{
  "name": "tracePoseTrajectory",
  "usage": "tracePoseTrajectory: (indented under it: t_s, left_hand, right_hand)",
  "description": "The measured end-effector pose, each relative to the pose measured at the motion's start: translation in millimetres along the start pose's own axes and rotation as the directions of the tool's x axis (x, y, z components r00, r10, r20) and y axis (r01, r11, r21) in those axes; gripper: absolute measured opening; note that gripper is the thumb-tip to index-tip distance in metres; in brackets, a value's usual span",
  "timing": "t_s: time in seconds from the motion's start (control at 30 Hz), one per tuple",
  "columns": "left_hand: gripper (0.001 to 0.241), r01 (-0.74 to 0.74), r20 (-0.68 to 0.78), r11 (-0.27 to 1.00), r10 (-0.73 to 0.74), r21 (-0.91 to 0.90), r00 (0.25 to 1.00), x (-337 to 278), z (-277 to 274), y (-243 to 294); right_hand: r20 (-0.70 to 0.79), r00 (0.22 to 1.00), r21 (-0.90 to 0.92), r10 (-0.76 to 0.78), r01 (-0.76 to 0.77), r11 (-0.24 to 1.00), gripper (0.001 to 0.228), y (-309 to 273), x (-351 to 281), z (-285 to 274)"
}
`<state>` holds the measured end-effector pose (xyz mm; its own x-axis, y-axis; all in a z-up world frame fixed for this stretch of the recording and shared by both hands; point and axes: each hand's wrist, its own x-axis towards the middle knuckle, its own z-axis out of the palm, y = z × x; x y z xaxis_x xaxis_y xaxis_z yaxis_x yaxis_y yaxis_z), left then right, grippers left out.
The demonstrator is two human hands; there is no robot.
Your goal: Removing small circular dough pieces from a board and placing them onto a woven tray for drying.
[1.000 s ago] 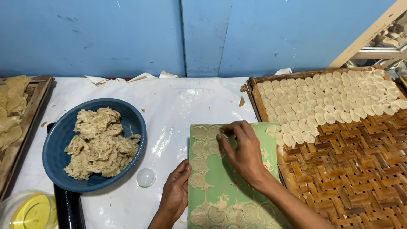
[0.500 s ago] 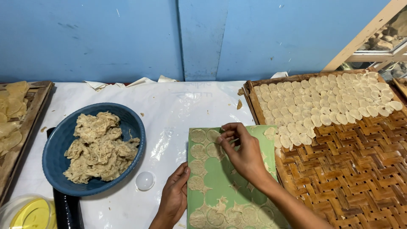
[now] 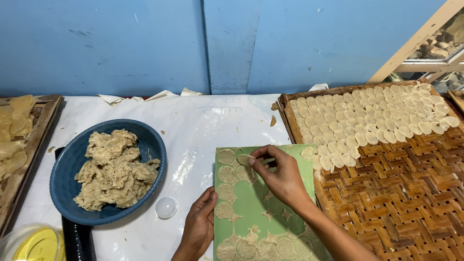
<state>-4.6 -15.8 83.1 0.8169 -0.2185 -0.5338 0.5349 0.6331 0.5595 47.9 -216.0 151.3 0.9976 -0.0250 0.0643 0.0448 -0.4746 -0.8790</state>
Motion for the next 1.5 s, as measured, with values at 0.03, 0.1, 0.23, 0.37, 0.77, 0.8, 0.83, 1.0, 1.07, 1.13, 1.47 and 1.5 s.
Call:
tracePoseTrajectory:
  t_s: [0.03, 0.1, 0.23, 0.37, 0.77, 0.8, 0.83, 1.0, 1.07, 1.13, 1.47, 1.5]
  left_hand:
    - [0.044, 0.001, 0.001, 1.000, -0.001, 0.001, 1.000, -1, 2, 1]
    - [0.043, 0.007, -0.020, 1.000, -0.007, 0.002, 1.000, -3, 4, 3]
    - [0.044, 0.028, -0.028, 1.000, -0.028, -0.002, 0.999, -6, 7, 5]
    - [0.043, 0.004, -0.057, 1.000, -0.004, -0.007, 0.998, 8, -11, -7]
    - [0.047, -0.126, 0.201, 0.992, 0.123, 0.000, 0.972, 80, -109, -52]
    - [0.047, -0.130, 0.232, 0.991, 0.122, 0.017, 0.965, 82, -113, -51]
    - [0.047, -0.130, 0.235, 0.991, 0.120, 0.026, 0.964, 82, -112, -49]
    - [0.049, -0.108, 0.271, 0.994, 0.099, 0.018, 0.957, 95, -131, -50]
    - [0.048, -0.110, 0.320, 0.993, 0.095, 0.030, 0.942, 100, -140, -49]
    - [0.048, -0.109, 0.369, 0.993, 0.087, 0.039, 0.925, 102, -141, -47]
    - [0.049, -0.097, 0.292, 0.995, 0.084, 0.031, 0.953, 97, -132, -48]
    - [0.049, -0.119, 0.310, 0.993, 0.109, 0.012, 0.944, 95, -129, -50]
  right_hand:
    - [-0.001, 1.000, 0.000, 0.001, -0.001, 1.000, 0.013, 2, 1, -1]
    - [0.020, 0.999, 0.016, 0.049, -0.049, 0.999, 0.013, 7, 2, -3]
    - [0.017, 0.995, 0.019, 0.095, -0.095, 0.995, 0.014, 12, 3, -16]
    - [-0.060, 0.982, -0.013, 0.179, -0.180, 0.984, 0.018, 12, -7, -44]
    - [-0.206, 0.881, -0.182, 0.426, -0.462, 0.868, 0.019, 122, -28, -169]
    - [-0.235, 0.882, -0.172, 0.409, -0.452, 0.875, 0.021, 137, -27, -178]
    - [-0.239, 0.880, -0.163, 0.410, -0.453, 0.877, 0.021, 140, -25, -179]
    - [-0.485, 0.859, -0.199, 0.161, -0.288, 0.937, 0.024, 179, -14, -192]
    - [-0.499, 0.841, -0.181, 0.209, -0.337, 0.924, 0.023, 182, -8, -193]
    - [-0.511, 0.820, -0.166, 0.257, -0.388, 0.907, 0.023, 187, -5, -194]
    - [-0.550, 0.835, -0.425, 0.014, -0.295, 0.856, 0.028, 196, -2, -184]
    - [-0.545, 0.838, -0.471, -0.025, -0.281, 0.836, 0.030, 200, -3, -183]
